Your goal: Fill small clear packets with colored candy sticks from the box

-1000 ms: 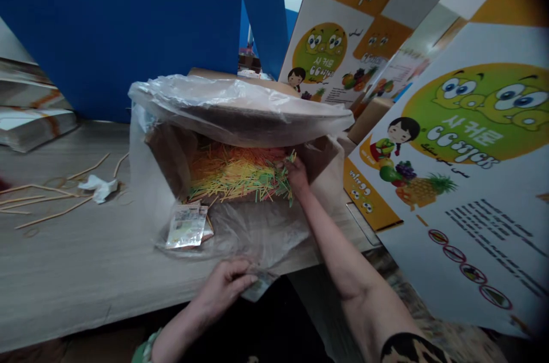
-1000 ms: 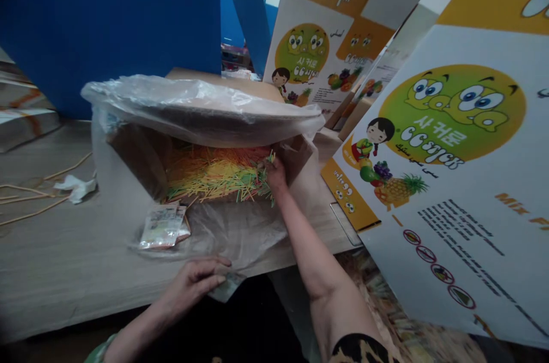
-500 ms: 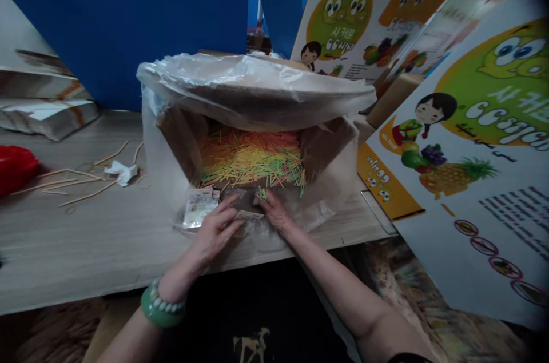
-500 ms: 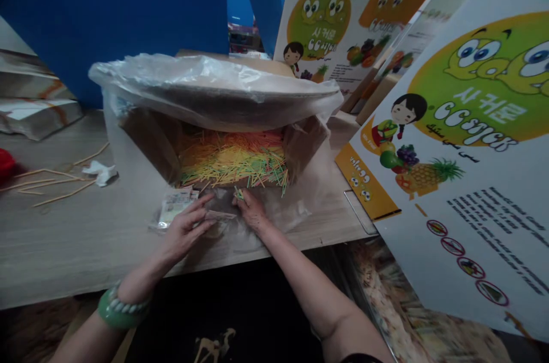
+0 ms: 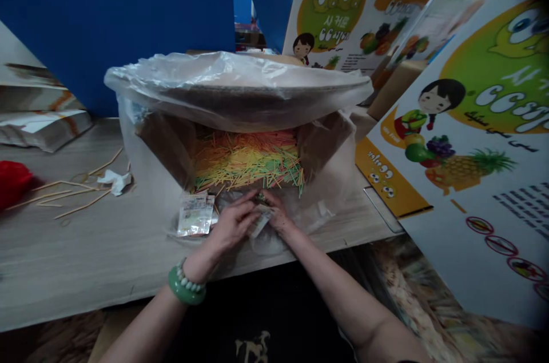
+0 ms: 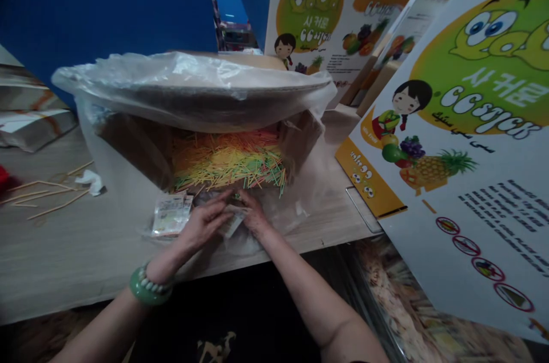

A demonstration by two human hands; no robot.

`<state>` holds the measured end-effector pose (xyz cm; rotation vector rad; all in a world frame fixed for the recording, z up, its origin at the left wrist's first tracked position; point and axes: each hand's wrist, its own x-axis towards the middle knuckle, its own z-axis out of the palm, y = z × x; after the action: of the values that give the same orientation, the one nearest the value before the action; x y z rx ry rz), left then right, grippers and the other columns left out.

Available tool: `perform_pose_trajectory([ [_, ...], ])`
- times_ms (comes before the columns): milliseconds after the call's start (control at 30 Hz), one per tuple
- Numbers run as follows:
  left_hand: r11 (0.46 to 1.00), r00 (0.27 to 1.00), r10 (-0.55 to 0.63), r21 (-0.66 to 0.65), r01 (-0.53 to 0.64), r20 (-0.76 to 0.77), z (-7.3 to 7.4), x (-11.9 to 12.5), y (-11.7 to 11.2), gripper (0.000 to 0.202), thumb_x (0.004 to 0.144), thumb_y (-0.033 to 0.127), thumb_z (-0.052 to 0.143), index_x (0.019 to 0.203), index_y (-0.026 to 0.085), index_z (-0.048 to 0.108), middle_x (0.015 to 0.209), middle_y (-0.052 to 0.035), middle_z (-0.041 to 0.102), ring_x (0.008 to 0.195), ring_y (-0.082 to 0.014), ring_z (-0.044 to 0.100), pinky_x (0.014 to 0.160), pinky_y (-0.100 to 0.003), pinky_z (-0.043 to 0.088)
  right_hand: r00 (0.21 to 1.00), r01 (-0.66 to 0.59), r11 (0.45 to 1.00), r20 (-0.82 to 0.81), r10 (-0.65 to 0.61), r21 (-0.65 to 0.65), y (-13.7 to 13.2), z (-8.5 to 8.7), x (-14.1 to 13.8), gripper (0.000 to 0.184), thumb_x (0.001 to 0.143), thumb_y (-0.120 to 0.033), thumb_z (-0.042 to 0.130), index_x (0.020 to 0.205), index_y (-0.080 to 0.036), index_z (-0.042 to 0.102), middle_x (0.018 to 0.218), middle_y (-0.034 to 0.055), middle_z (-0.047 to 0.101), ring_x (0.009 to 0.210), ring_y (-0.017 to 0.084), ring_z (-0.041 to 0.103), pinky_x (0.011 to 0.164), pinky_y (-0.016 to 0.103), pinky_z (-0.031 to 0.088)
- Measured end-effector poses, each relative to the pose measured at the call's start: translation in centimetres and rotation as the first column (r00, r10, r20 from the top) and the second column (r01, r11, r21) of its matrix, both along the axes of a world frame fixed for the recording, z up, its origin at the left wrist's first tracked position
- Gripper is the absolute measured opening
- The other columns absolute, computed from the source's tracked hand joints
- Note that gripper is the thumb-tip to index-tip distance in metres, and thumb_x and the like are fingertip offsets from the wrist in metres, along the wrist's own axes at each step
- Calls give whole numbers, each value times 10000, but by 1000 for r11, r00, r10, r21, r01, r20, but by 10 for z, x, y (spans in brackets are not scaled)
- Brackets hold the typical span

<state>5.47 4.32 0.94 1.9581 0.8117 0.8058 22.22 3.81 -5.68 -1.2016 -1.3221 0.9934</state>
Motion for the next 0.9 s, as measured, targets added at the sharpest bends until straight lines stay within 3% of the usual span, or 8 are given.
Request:
perform_pose_trajectory([
  [33, 991, 993, 100, -99, -94, 56, 0, -4, -1, 182, 847, 305, 621, 824, 164, 734, 1195, -124, 700, 1157, -275, 621, 982, -396, 494, 1000, 25, 1000, -13, -25, -14, 0, 2, 0, 141, 764, -315, 571, 862, -218, 600, 886, 7, 639, 857, 186, 584, 808, 309, 474],
  [100, 912, 944, 286, -348, -216, 164, -1, -10, -3, 187, 788, 333, 685, 811, 154, 733, 945, -86, 749, 921, -240, 683, 824, -351, 538, 997, 70, 996, -34, -71, -48, 1, 4, 1, 132, 764, -304, 574, 859, -216, 600, 870, 1, 628, 848, 172, 577, 807, 294, 460],
  [200, 734, 850, 442, -660, -159, 286, -2, -15, -5, 283, 672, 325, 788, 876, 142, 719, 793, -43, 740, 693, -179, 662, 670, -294, 529, 993, 70, 994, -90, -77, -79, 1, 4, 2, 159, 751, -290, 579, 892, -216, 582, 825, -7, 627, 816, 161, 584, 794, 287, 454],
  [300, 627, 804, 493, -776, -64, 332, -1, -14, -6, 381, 566, 268, 852, 889, 138, 699, 773, -34, 741, 648, -168, 663, 650, -285, 531, 992, 77, 994, -97, -85, -81, 1, 3, 3, 211, 739, -294, 578, 935, -219, 562, 799, -12, 627, 788, 161, 591, 780, 289, 452],
  [500, 492, 825, 490, -871, 7, 283, 5, -12, -6, 371, 528, 228, 862, 843, 108, 707, 707, -49, 729, 612, -178, 666, 620, -283, 532, 995, 37, 999, 95, -37, 0, -4, 8, 4, 128, 824, -297, 482, 805, -212, 575, 788, 11, 637, 798, 174, 593, 761, 295, 437],
  [667, 468, 783, 563, -883, -38, 265, 1, -8, -3, 325, 535, 260, 866, 779, 119, 703, 665, -39, 716, 571, -174, 648, 621, -311, 543, 994, 90, 995, 66, -92, 32, -5, 18, 6, 125, 831, -312, 497, 794, -220, 573, 779, 13, 647, 795, 180, 599, 778, 310, 436],
  [900, 534, 818, 514, -842, -72, 257, 1, -2, 2, 367, 508, 323, 883, 759, 103, 729, 688, -72, 729, 576, -165, 634, 582, -276, 503, 978, 182, 980, -117, -172, 78, -2, 61, 18, 81, 845, -310, 541, 816, -238, 562, 766, -1, 689, 835, 191, 650, 864, 359, 454],
])
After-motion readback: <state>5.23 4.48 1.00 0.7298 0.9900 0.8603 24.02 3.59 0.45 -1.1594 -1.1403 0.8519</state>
